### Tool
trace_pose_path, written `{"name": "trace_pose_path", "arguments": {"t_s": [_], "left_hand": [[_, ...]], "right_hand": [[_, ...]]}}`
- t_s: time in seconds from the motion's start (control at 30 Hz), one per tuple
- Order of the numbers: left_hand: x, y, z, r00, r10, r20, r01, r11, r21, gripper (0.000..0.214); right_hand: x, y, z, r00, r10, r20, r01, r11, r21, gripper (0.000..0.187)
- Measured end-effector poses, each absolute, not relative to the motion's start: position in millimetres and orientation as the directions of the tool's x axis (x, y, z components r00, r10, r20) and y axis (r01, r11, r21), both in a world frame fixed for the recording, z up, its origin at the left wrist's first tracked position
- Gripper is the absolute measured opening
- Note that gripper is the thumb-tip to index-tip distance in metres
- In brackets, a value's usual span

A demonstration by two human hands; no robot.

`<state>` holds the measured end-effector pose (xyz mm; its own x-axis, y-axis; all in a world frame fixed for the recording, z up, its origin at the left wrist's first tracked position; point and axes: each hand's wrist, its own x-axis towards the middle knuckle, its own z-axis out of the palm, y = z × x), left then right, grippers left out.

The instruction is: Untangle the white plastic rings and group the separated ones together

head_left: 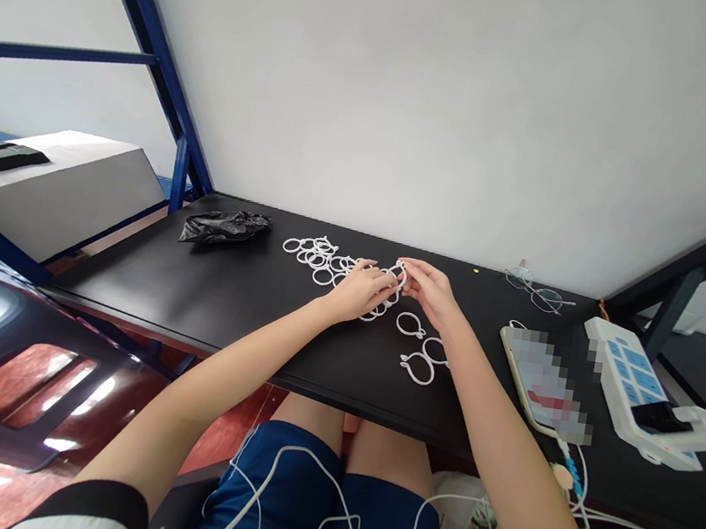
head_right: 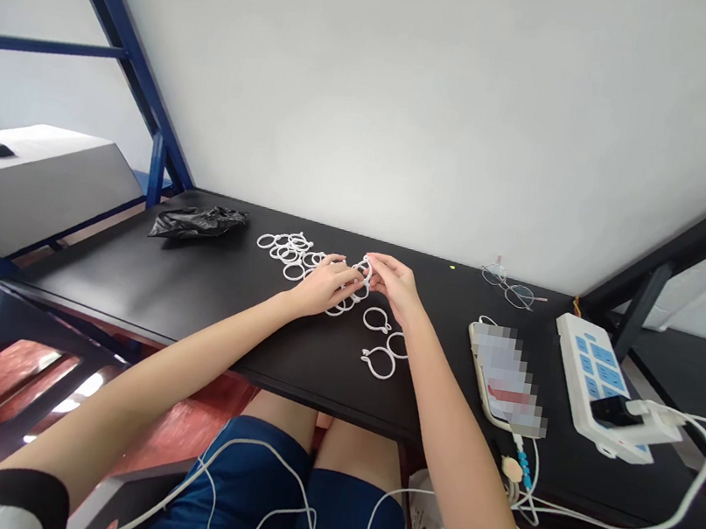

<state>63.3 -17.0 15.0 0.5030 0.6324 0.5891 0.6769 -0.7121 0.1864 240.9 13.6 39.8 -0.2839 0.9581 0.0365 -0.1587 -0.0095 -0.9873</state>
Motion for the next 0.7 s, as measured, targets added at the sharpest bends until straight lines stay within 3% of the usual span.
{"name": "trace_pose_path", "arguments": {"t_s": [0.7], "left_hand": [[62.6, -20.2, 16.9, 0.496, 0.649, 0.577, 0.67, -0.709, 0.222, 0.014]], "right_hand": [[241.4, 14.1, 37.4, -0.196, 0.979, 0.062, -0.07, 0.049, -0.996, 0.034]]}}
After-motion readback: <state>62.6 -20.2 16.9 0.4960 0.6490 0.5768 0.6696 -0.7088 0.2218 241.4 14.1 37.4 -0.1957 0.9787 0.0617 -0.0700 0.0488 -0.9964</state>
